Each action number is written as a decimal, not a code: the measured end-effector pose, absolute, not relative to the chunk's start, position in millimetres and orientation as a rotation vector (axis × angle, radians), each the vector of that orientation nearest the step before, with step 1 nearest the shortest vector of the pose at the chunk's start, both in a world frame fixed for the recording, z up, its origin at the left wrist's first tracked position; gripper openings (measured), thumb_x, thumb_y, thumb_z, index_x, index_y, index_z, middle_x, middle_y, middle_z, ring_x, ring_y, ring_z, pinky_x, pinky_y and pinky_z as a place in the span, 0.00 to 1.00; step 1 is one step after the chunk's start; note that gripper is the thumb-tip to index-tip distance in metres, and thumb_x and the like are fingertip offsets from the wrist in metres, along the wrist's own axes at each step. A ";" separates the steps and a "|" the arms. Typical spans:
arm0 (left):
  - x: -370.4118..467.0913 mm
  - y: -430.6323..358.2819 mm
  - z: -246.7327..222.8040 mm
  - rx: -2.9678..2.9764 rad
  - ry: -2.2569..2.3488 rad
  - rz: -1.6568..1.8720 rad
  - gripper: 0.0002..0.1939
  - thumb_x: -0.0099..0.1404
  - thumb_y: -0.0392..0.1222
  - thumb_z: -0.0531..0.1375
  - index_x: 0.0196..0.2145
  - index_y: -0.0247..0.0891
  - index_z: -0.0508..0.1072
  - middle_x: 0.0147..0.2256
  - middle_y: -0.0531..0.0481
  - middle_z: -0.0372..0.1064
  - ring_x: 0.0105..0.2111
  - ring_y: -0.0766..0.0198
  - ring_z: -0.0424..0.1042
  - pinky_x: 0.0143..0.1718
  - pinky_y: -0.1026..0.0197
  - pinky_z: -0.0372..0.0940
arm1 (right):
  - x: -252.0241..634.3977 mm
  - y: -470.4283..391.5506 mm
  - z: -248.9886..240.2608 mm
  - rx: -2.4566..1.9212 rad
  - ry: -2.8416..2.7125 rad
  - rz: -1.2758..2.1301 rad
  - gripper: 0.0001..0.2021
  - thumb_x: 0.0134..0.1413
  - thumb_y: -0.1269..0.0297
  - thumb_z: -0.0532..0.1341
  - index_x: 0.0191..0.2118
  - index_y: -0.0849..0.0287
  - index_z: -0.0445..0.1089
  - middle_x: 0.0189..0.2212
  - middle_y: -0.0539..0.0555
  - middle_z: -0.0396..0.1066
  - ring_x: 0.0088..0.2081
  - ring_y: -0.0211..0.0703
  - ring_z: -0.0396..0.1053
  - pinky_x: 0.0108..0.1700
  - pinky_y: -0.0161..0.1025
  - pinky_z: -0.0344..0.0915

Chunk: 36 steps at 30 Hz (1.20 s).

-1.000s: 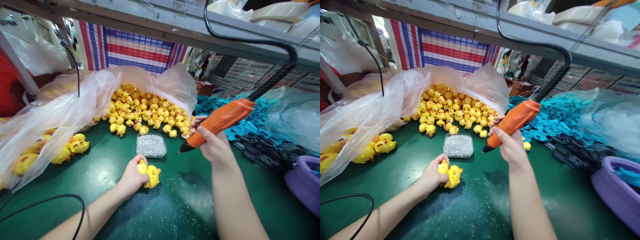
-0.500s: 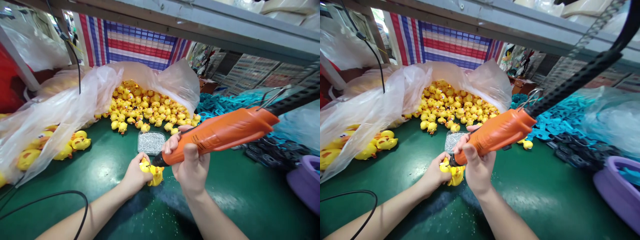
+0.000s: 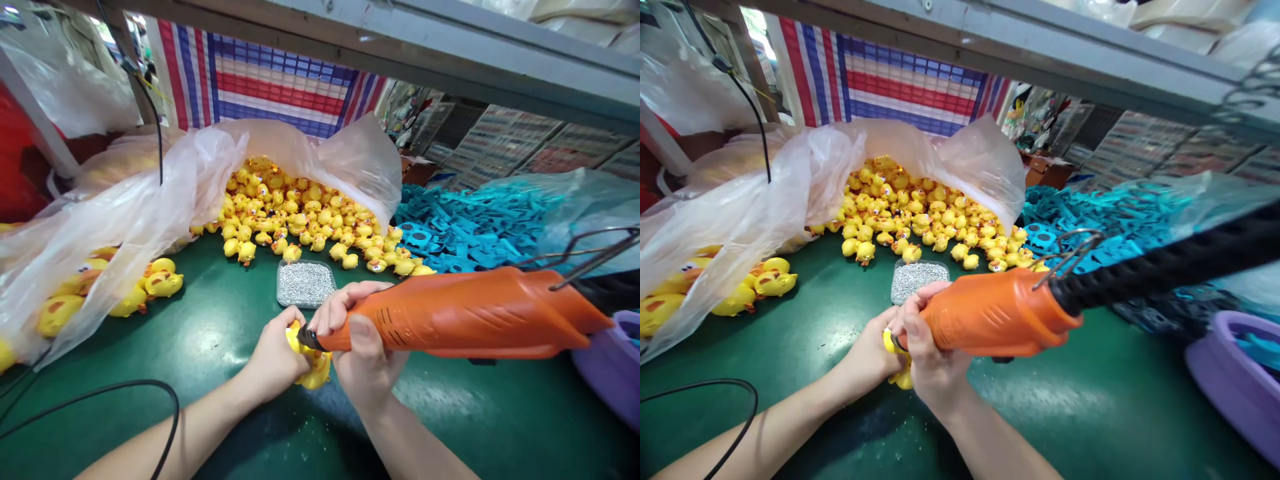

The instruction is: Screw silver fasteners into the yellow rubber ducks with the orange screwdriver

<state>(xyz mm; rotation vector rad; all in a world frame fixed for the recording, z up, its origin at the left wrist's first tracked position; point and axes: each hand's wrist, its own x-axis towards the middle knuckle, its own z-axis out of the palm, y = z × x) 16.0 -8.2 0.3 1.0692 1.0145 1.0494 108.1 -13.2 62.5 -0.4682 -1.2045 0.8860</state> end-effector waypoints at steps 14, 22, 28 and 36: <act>1.2 2.8 8.3 1.050 1.183 0.992 0.15 0.34 0.28 0.55 0.24 0.40 0.60 0.17 0.63 0.55 0.18 0.72 0.53 0.17 0.69 0.51 | 126.1 -24.0 95.9 -0.602 -1.085 0.757 0.18 0.48 0.53 0.68 0.41 0.55 0.65 0.21 0.43 0.66 0.19 0.34 0.65 0.21 0.34 0.66; 4.1 -2.7 22.3 0.899 1.106 1.052 0.15 0.33 0.30 0.55 0.23 0.40 0.60 0.14 0.65 0.54 0.15 0.75 0.50 0.16 0.70 0.49 | 118.3 -22.5 74.1 -0.541 -1.106 0.795 0.14 0.52 0.56 0.66 0.41 0.54 0.66 0.22 0.43 0.67 0.20 0.33 0.67 0.24 0.34 0.69; 3.2 -5.3 21.7 0.804 1.127 1.112 0.15 0.30 0.28 0.54 0.22 0.39 0.60 0.14 0.64 0.54 0.15 0.76 0.48 0.16 0.71 0.48 | 112.5 -25.5 70.0 -0.500 -1.138 0.764 0.09 0.54 0.59 0.64 0.39 0.53 0.67 0.21 0.43 0.67 0.20 0.32 0.65 0.23 0.32 0.68; 4.6 -8.1 19.7 0.761 1.094 1.078 0.15 0.29 0.27 0.52 0.20 0.38 0.60 0.14 0.63 0.52 0.16 0.76 0.47 0.16 0.71 0.45 | 112.5 -33.5 69.4 -0.468 -1.138 0.807 0.09 0.53 0.58 0.65 0.39 0.53 0.68 0.21 0.43 0.66 0.19 0.31 0.65 0.22 0.30 0.67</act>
